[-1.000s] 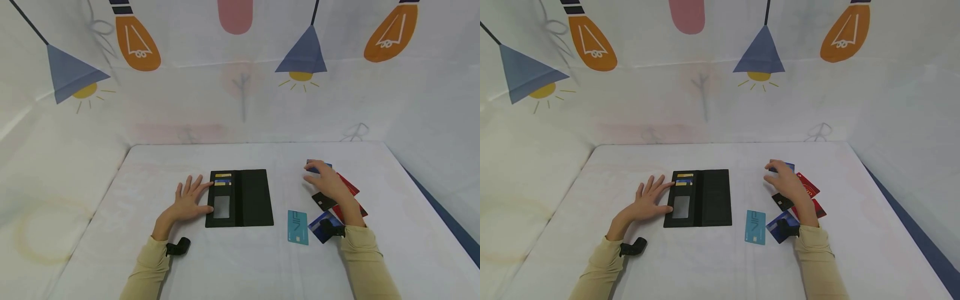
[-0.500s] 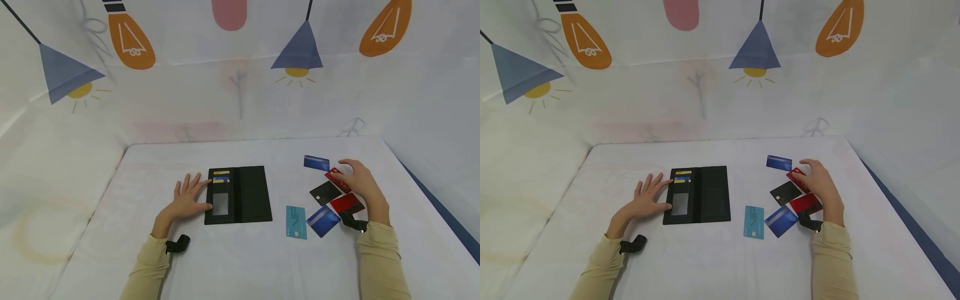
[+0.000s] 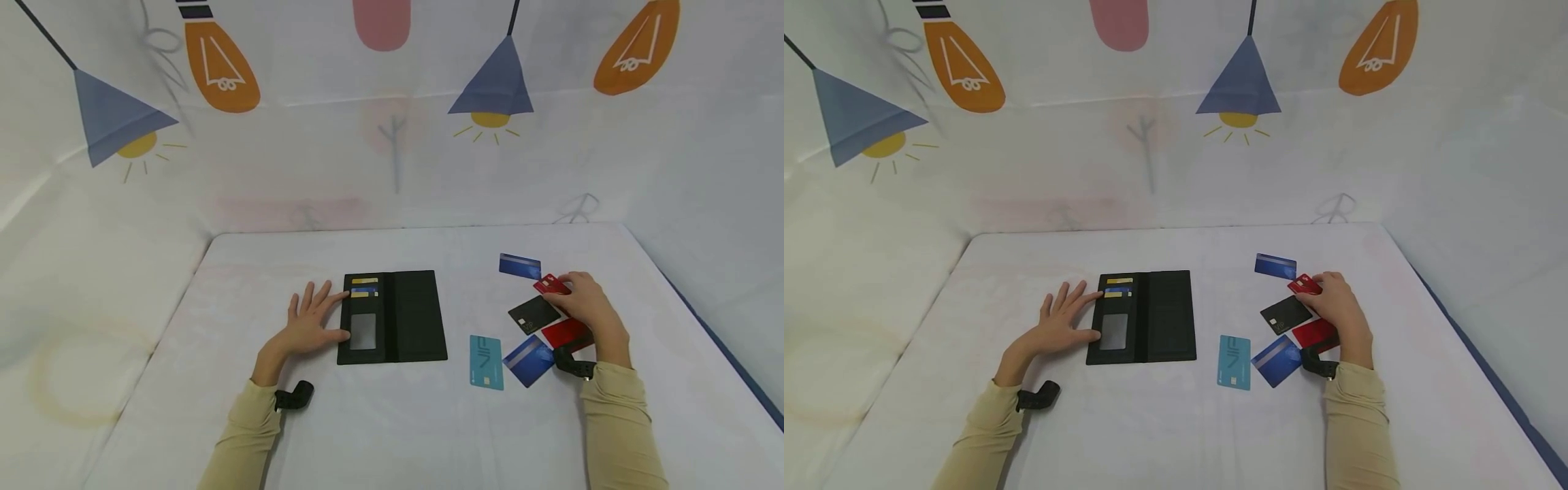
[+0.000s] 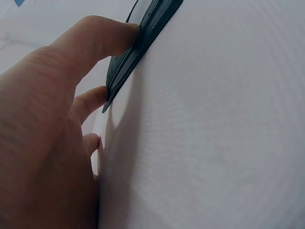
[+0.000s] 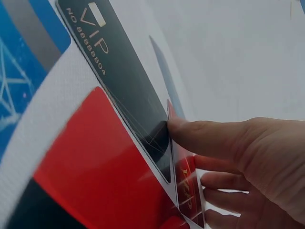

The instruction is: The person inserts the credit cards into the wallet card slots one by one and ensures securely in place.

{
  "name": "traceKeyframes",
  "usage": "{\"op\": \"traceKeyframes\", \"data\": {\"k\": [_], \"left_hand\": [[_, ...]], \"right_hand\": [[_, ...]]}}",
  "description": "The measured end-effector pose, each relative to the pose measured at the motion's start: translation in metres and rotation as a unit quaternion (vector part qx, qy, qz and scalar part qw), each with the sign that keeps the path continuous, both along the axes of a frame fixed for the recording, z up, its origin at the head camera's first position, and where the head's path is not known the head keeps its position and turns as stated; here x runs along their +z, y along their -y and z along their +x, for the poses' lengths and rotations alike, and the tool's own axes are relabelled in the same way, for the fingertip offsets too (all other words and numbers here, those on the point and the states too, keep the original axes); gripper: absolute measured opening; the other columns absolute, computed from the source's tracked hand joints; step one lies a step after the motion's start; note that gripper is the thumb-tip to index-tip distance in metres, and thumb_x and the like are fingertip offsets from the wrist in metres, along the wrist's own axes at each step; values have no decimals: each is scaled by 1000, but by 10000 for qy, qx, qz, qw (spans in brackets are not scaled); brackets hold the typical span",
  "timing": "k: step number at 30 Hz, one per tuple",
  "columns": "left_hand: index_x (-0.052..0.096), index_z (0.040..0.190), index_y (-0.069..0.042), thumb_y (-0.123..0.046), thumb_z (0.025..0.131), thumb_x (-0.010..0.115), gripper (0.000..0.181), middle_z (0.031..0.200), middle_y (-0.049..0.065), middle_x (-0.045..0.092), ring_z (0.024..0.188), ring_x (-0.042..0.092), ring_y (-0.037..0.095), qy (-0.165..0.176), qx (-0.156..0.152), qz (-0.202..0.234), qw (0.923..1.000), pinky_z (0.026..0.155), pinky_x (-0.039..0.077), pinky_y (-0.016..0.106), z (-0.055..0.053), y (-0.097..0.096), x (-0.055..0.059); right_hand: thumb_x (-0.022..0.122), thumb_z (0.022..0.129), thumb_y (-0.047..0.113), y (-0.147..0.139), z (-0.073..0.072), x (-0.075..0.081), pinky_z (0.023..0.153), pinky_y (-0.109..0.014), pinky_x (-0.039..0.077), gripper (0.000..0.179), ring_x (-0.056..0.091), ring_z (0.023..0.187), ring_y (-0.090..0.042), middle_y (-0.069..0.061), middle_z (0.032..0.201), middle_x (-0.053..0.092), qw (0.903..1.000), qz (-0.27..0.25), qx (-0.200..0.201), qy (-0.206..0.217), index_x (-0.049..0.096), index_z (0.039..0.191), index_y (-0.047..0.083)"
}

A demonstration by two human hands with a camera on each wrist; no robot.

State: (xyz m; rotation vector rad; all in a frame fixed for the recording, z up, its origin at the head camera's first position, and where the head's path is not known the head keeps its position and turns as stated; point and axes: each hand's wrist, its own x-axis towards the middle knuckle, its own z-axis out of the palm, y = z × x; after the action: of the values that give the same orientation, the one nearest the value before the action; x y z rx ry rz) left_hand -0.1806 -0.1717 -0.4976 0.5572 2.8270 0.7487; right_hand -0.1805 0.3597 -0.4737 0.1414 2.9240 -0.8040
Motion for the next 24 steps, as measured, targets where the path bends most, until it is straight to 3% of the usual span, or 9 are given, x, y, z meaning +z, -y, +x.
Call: {"op": "traceKeyframes", "data": {"k": [24], "left_hand": [[36,154,-18,-48,85,69,82,165,18,6,149,-13,44,72,34,-36,10000,113,-14,64,3,1,2]], "right_hand": [[64,94,20,11,3,6,93,-63,47,65,45,108,-52,-40,125,42,9999,21,-57,-110,34,136,-19]]}}
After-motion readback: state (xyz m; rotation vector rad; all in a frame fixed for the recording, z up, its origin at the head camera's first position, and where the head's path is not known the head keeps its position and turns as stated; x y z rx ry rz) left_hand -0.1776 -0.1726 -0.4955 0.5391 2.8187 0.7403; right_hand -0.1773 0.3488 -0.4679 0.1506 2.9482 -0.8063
